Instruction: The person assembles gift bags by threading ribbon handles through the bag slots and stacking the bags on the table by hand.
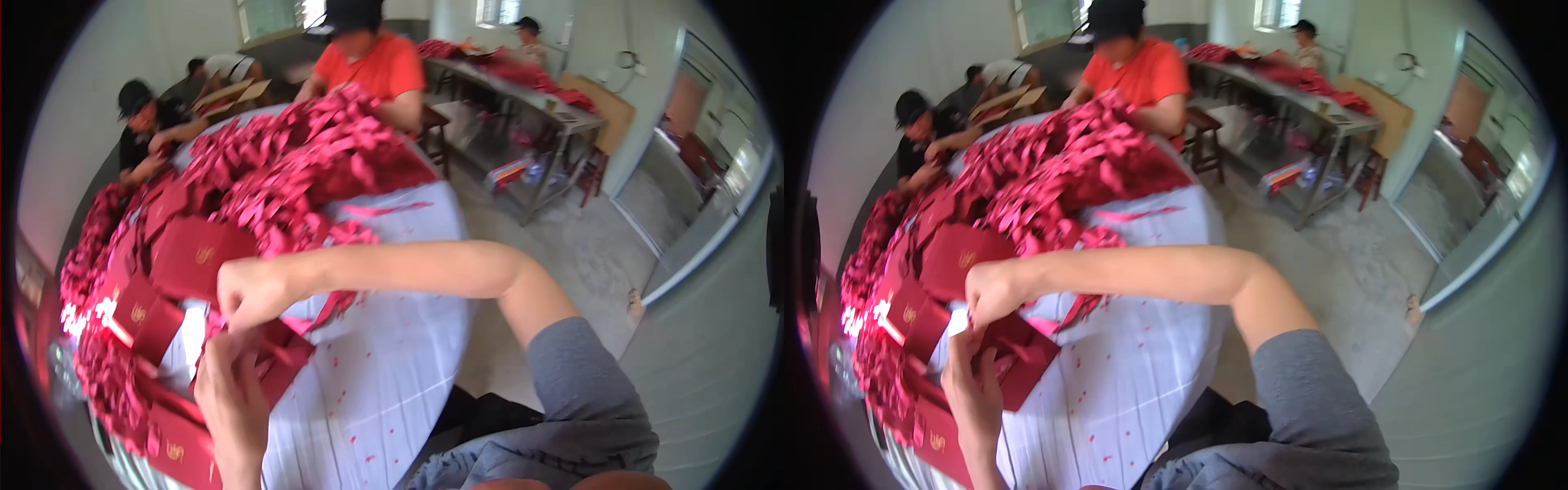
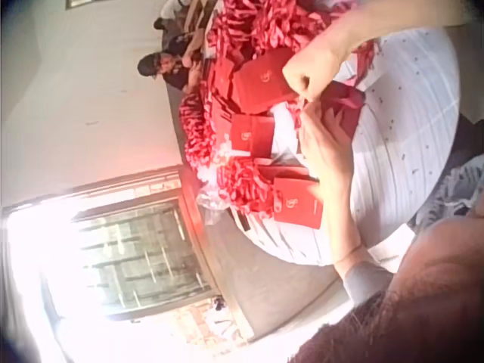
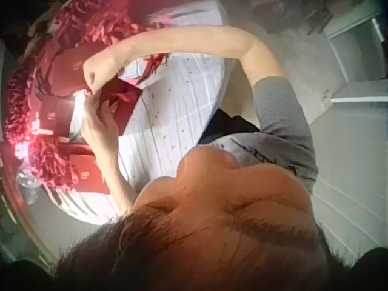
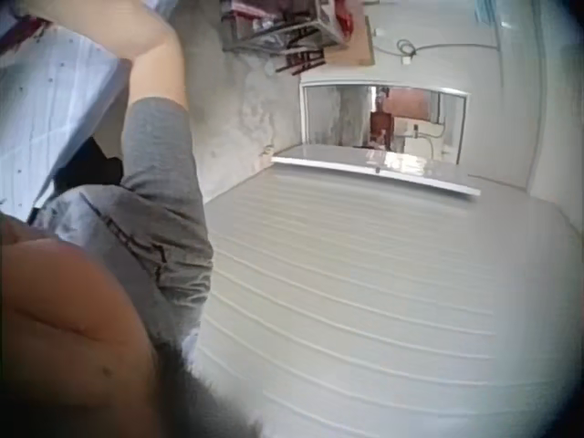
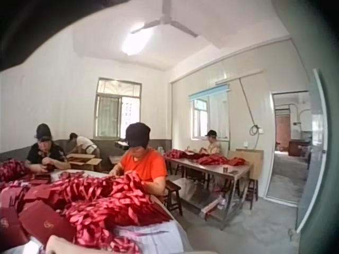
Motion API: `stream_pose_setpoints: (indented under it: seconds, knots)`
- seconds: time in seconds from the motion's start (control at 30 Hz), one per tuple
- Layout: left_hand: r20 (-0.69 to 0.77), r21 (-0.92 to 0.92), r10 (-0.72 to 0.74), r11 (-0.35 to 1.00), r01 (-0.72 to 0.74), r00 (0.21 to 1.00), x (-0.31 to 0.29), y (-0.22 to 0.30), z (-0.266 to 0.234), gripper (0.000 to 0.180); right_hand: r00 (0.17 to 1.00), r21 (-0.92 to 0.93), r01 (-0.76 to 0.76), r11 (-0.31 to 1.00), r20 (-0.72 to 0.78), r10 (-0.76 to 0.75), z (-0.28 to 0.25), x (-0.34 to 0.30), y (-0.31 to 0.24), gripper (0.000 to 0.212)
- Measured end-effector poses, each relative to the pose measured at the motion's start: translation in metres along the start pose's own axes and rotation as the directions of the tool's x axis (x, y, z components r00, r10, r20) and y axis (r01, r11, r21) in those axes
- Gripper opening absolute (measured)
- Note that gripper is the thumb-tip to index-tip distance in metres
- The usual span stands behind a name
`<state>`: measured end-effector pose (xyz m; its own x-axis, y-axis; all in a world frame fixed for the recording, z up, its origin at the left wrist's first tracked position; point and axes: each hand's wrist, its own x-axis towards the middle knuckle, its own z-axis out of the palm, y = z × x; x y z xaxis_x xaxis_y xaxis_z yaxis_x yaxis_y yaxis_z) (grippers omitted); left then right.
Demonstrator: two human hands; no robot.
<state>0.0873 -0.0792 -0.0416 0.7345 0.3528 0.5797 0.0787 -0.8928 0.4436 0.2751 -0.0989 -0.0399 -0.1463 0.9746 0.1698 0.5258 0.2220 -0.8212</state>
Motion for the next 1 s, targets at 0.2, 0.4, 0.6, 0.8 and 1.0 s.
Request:
stream_pose_setpoints:
  seconds: [0.2,0.4,0.6,0.8,1.0]
  knots:
    - [0.015,0.001,-0.018,1.0,0.018,1.0,0.008,-0.011,-0.007,0.02,0.975,0.091,-0.058,0.994,-0.211,0.076,0.009,-0.01,-0.007,0.011]
    - [0.037,0.021,-0.073,0.997,0.072,0.997,0.009,-0.012,-0.011,0.019,0.959,0.142,-0.06,0.988,-0.265,0.096,0.02,-0.006,-0.004,0.014]
    - [0.003,0.024,-0.037,0.999,0.037,0.999,0.007,-0.006,-0.005,0.014,0.924,0.439,0.231,0.869,-0.378,-0.055,-0.005,0.009,-0.011,0.02]
    - [0.069,-0.043,-0.065,0.997,0.068,0.995,0.011,-0.007,-0.009,0.014,0.901,0.635,0.315,0.706,-0.434,-0.011,-0.023,0.009,0.001,0.018]
    - [0.021,-0.032,-0.17,0.985,0.171,0.985,0.013,-0.024,-0.012,0.016,0.792,0.163,0.109,0.981,-0.61,0.013,-0.007,-0.014,0.006,0.023]
